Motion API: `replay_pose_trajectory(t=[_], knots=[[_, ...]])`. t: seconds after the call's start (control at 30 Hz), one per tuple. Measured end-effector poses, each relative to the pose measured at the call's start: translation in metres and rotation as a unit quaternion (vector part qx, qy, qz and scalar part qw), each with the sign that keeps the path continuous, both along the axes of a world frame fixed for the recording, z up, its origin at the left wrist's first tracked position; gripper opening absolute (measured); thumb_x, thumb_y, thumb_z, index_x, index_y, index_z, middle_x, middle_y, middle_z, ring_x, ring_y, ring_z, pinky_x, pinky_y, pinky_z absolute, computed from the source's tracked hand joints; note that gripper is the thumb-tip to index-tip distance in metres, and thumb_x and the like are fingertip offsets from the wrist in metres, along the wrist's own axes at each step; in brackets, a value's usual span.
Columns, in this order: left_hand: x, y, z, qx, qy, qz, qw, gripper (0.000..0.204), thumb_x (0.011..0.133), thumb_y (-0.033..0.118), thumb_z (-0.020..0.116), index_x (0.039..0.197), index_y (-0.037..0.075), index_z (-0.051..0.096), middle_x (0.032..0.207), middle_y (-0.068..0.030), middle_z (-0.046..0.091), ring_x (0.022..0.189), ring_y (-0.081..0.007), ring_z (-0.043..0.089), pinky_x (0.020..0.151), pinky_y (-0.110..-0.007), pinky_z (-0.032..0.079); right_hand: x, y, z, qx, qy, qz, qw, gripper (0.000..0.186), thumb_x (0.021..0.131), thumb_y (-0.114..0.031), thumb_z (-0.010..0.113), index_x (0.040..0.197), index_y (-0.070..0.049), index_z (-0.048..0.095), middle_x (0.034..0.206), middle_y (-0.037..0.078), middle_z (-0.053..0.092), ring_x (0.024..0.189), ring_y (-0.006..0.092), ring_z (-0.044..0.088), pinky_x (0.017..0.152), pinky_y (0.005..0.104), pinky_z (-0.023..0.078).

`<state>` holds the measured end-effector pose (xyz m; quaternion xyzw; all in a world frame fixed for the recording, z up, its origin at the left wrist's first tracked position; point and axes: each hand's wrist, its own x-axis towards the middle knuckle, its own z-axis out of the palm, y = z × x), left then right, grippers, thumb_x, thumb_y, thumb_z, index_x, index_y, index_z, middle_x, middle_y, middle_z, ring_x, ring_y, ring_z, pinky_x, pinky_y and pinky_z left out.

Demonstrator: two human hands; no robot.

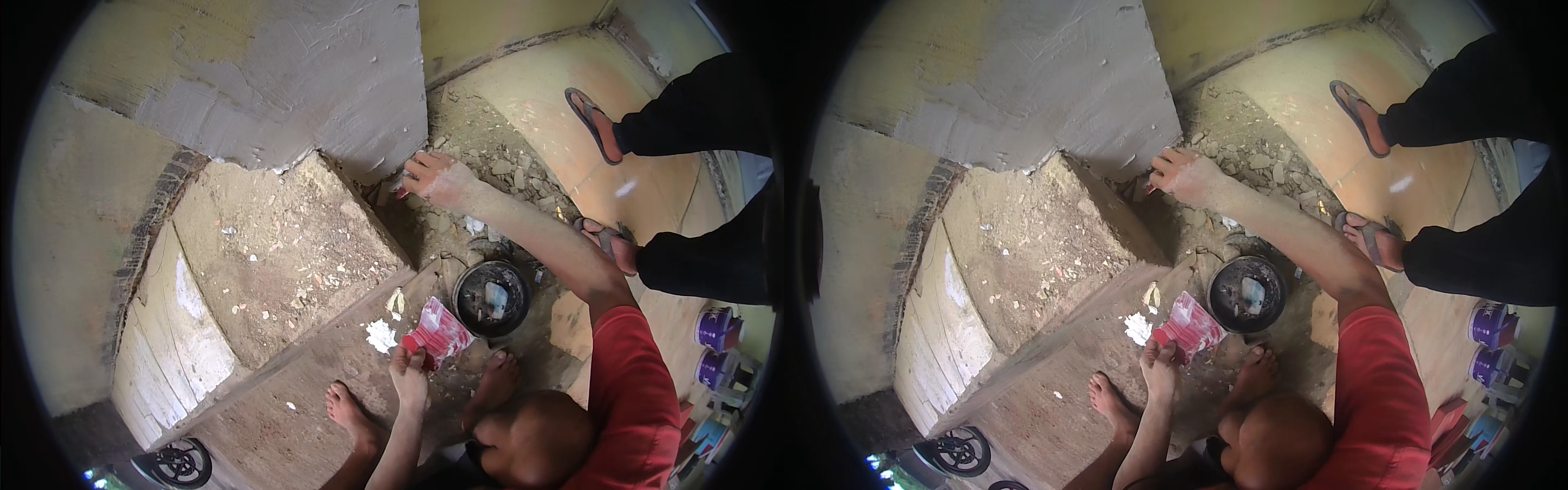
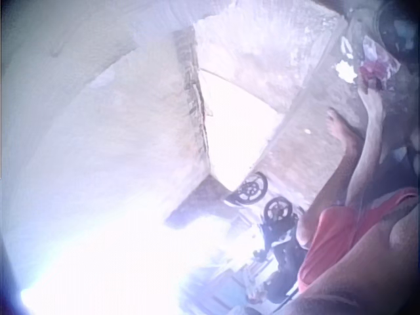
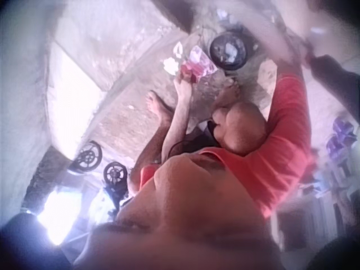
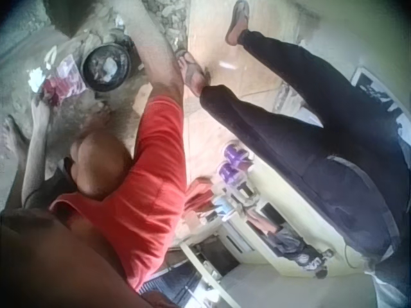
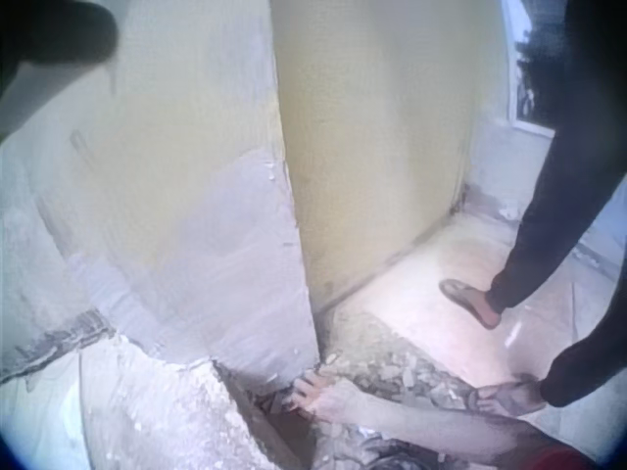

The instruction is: The person applies white plaster to a wall corner and adjacent surfaces using a trowel. They repeatedly scoop plaster from a bucket and smooth it onto the wall, occasionally standing to retrieve more material before resuming the application.

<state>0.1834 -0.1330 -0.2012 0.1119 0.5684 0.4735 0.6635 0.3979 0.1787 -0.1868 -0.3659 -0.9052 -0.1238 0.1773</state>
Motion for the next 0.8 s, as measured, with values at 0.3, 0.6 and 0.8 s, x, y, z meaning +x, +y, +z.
replay_pose_trajectory(t=[0.3, 0.6, 0.8], knots=[[-0.016, -0.007, 0.000, 0.027, -0.006, -0.002, 1.000, 0.022, 0.098, -0.005, 0.051, 0.116, 0.002, 0.063, 0.095, -0.0020, 0.069, 0.077, -0.0107, 0.061, 0.070, -0.027, 0.048, -0.046, 0.037, 0.097, 0.179, 0.109, 0.031, 0.977, 0.005, 0.082, -0.015, 0.067, 0.086, -0.013, 0.067, 0.096, -0.001, 0.061, 0.096, 0.0177, 0.063, 0.072, 0.0310, 0.058], [-0.001, -0.004, 0.019, 0.008, 0.004, 0.002, 1.000, 0.023, 0.098, -0.007, 0.050, 0.113, 0.002, 0.063, 0.093, -0.0012, 0.066, 0.076, -0.0106, 0.061, 0.066, -0.029, 0.049, 0.012, 0.007, 0.199, 0.242, 0.230, 0.026, 0.942, 0.014, 0.078, -0.003, 0.072, 0.085, -0.015, 0.070, 0.088, -0.003, 0.062, 0.086, 0.0145, 0.063, 0.066, 0.0286, 0.058], [-0.013, -0.004, -0.002, 0.036, 0.000, -0.037, 0.999, 0.026, 0.096, -0.009, 0.049, 0.116, 0.002, 0.064, 0.097, -0.0016, 0.069, 0.079, -0.0110, 0.063, 0.070, -0.029, 0.052, -0.011, 0.036, 0.133, 0.071, 0.200, 0.061, 0.975, 0.018, 0.077, -0.001, 0.072, 0.089, -0.014, 0.070, 0.084, -0.001, 0.061, 0.087, 0.0173, 0.064, 0.070, 0.0328, 0.058]])
